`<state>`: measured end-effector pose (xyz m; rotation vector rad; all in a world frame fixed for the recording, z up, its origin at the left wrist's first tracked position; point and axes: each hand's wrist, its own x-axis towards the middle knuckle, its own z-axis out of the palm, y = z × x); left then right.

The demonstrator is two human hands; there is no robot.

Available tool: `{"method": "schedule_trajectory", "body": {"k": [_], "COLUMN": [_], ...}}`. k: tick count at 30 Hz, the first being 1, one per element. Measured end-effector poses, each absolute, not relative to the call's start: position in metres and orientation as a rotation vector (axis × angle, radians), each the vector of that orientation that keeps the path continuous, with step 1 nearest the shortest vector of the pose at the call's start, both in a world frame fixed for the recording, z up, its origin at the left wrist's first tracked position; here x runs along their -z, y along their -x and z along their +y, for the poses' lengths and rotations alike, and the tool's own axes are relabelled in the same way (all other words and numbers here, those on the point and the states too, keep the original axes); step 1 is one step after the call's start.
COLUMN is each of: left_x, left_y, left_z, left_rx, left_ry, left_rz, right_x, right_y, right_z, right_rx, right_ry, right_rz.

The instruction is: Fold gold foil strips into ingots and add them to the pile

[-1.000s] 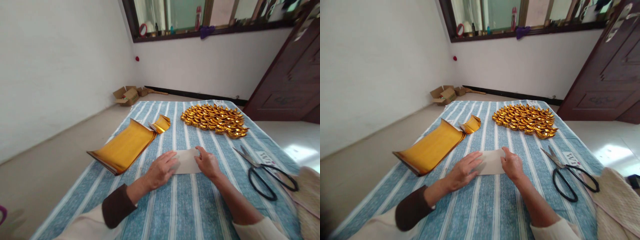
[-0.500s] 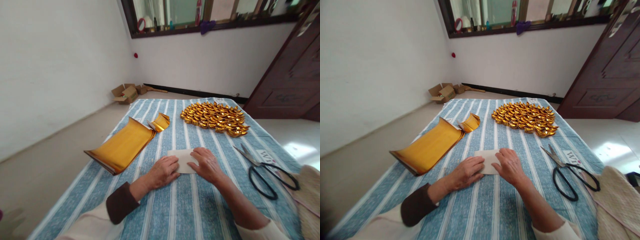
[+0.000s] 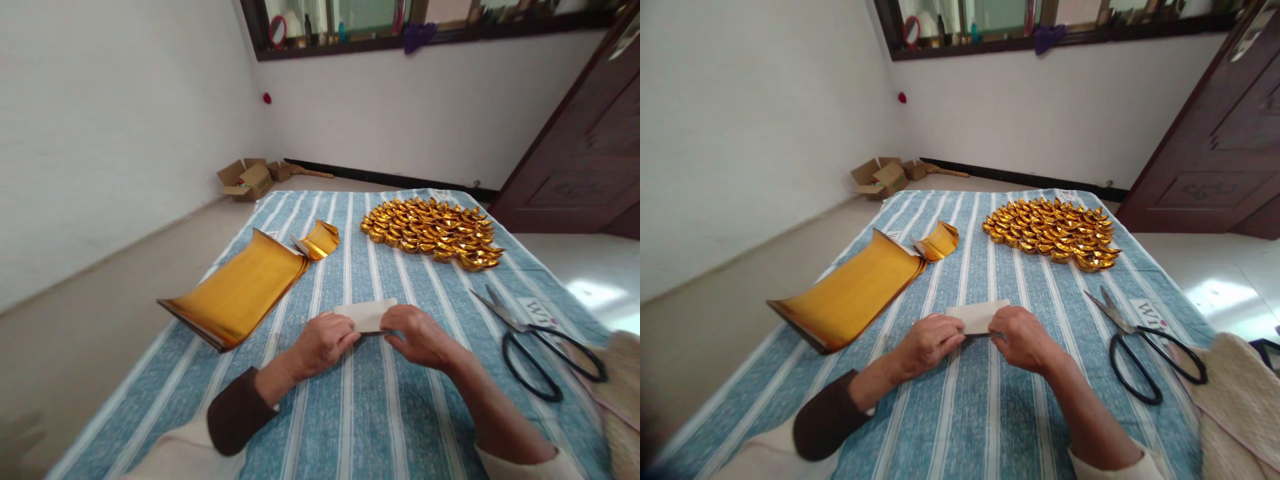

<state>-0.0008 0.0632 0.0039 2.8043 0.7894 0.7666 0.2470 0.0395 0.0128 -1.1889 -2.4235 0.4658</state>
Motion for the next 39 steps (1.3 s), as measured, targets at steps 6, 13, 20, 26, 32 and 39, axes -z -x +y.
{"method": "schedule_trajectory", "body": {"k": [6, 13, 20, 26, 32, 39], "left_x": [0.002, -0.006, -0.013, 0.000, 0.002, 0.002], "left_y": [-0.005, -0.013, -0.028, -0.034, -0.032, -0.028], "left_z": [0.067, 0.045, 0.000, 0.013, 0.014, 0.019], "left_rx": [-1.000, -1.203, -0.821, -0.473, -0.317, -0.191], "left_ry": [-2.638, -2.870, -3.029, -2.921, -2.870, -2.768], "left_rz": [0.987, 1.117, 0.631, 0.823, 0.847, 0.852], "right_x": [-0.003, 0.009, 0.014, 0.017, 0.020, 0.019], "right_y": [-0.251, -0.249, -0.246, -0.245, -0.244, -0.244], "right_z": [0.048, 0.052, 0.051, 0.051, 0.048, 0.045], "right_rx": [-0.664, -0.684, -0.656, -0.609, -0.506, -0.301], "right_ry": [1.228, 1.381, 1.435, 1.452, 1.437, 1.471], "right_rz": [-2.110, -1.824, -1.779, -1.762, -1.794, -1.883]}}
